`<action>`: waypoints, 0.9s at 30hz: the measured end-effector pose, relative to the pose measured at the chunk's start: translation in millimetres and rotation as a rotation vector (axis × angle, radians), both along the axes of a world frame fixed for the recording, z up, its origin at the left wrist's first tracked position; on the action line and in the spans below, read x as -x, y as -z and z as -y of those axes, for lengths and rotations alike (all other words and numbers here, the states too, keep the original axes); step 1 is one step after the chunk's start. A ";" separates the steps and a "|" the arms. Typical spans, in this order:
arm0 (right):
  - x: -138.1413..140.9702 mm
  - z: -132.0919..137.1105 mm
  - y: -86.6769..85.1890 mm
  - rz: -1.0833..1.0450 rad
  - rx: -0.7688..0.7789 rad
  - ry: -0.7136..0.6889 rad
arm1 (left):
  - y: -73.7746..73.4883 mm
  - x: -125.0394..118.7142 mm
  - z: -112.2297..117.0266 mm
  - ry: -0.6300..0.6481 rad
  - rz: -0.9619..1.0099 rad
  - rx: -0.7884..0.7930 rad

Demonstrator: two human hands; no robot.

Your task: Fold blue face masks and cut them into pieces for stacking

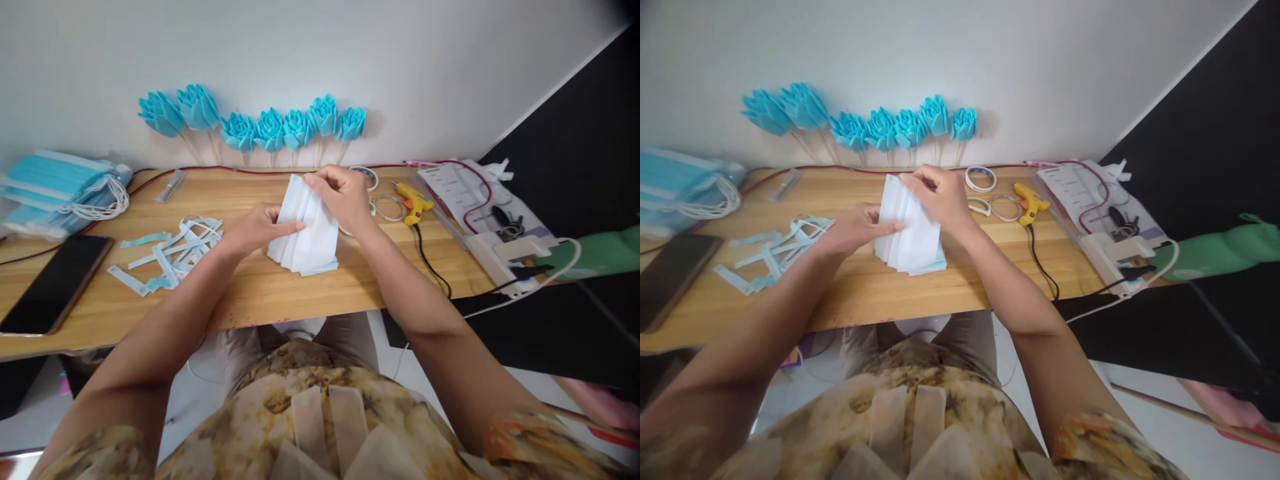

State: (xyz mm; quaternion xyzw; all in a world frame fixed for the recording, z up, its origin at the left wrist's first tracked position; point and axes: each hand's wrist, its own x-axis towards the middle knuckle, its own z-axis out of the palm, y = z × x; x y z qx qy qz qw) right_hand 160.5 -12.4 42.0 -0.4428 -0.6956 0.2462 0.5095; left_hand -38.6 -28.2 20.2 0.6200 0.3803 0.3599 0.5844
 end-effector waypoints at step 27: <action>17.1 -1.2 24.0 -0.112 0.174 -0.174 | 10.5 -2.1 -12.3 -0.511 0.390 -0.052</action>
